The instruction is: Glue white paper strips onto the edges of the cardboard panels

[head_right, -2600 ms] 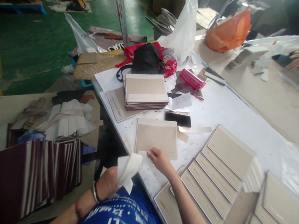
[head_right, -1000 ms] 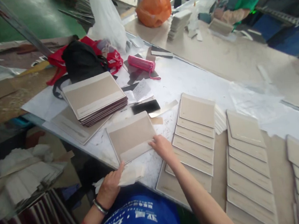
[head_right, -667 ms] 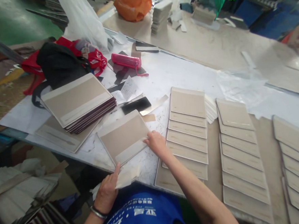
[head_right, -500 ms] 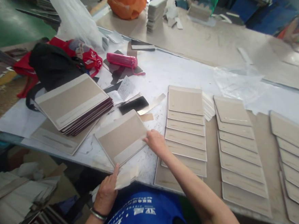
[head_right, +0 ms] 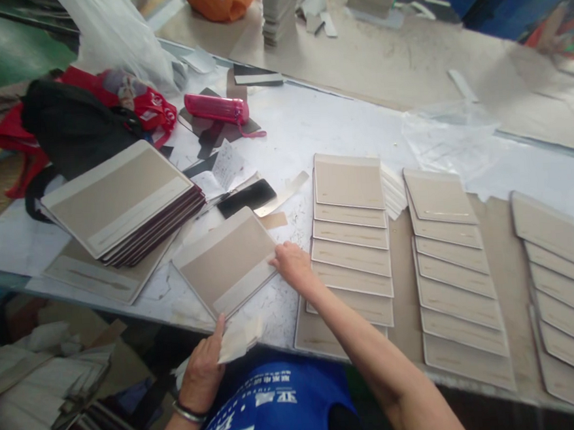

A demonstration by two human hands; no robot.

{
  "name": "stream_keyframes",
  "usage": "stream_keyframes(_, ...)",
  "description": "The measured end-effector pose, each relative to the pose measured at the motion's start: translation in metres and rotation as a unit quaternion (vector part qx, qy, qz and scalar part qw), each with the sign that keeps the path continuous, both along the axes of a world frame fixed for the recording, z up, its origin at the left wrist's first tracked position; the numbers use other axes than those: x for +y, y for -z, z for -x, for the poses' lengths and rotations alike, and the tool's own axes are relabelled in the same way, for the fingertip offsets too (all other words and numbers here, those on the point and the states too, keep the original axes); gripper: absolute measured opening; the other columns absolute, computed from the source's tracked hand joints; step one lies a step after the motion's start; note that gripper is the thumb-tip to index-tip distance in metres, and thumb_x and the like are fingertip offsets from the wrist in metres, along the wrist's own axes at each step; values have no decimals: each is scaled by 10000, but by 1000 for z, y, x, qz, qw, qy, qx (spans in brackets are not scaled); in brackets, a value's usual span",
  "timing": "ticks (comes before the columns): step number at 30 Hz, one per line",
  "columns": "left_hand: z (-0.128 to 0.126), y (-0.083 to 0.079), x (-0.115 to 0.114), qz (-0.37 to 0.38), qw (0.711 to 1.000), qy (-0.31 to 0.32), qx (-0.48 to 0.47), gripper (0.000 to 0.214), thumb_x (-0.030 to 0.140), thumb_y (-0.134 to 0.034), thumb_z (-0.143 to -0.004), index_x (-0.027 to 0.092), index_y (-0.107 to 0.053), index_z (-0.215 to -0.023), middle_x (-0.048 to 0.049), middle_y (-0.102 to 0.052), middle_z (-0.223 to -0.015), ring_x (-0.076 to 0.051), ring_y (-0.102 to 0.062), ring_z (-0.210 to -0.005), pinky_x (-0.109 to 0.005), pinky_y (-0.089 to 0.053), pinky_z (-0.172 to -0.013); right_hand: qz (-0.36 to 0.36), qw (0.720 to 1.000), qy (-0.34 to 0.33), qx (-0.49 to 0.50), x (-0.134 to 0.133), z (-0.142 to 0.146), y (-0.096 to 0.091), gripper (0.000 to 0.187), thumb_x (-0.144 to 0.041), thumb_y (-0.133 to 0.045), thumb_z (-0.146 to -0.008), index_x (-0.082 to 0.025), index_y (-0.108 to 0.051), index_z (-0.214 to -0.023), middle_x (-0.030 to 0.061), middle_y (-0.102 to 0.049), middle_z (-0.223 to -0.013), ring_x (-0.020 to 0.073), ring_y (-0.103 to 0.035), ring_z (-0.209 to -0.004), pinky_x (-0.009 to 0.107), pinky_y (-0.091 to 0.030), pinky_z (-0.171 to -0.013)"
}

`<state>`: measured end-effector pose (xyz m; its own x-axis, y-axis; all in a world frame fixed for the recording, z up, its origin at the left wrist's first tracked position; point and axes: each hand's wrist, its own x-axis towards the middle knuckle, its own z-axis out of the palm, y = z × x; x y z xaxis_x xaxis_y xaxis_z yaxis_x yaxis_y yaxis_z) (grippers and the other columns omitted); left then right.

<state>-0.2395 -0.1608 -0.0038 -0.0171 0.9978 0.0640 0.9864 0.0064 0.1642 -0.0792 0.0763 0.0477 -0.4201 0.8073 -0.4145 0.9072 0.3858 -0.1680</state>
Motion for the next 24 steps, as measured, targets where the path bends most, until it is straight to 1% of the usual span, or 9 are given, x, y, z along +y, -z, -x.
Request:
stream_keyframes(5, 0, 2, -1, -3, 1000, -1, 12, 662, 30, -365, -846, 98, -43, -1421, 1, -507, -640, -146, -471, -586, -272, -423, -608, -4, 1000, -5, -1, 0, 0, -1, 217, -411, -511, -845, -212, -575, -903, 48, -581, -955, 184, -535, -917, 250, -366, -622)
stream_keyframes(12, -1, 2, -2, 6, 1000, -8, 11, 670, 26, -349, -851, 110, -8, -1422, -4, -514, -658, -148, -478, -603, -282, -426, -634, -16, 1000, -6, -1, -1, 2, -5, 181, -384, -547, -829, -208, -577, -860, 39, -595, -936, 186, -551, -885, 252, -362, -596)
stream_keyframes(16, -1, 2, -2, 15, 1000, -9, 6, 671, 27, -343, -849, 117, -7, -1422, -7, -523, -679, -147, -477, -616, -284, -435, -652, -21, 1000, -4, 2, -2, 2, -5, 169, -375, -549, -830, -209, -577, -849, 35, -595, -930, 183, -552, -881, 253, -361, -597)
stream_keyframes(21, -2, 4, -3, 14, 1000, -16, 1, 672, 29, -359, -835, 102, -41, -1421, -10, -519, -675, -150, -472, -618, -287, -442, -650, -32, 999, -7, 5, -2, 0, 0, 178, -383, -550, -829, -206, -569, -837, 35, -597, -907, 181, -557, -860, 253, -349, -588)
stream_keyframes(24, -3, 5, -3, 13, 999, -31, -3, 653, 36, -359, -826, 116, -99, -1420, -11, -523, -688, -144, -475, -616, -279, -444, -650, -33, 999, 0, 1, -1, -1, 3, 200, -405, -562, -817, -206, -562, -830, 37, -592, -904, 186, -557, -855, 255, -340, -581)
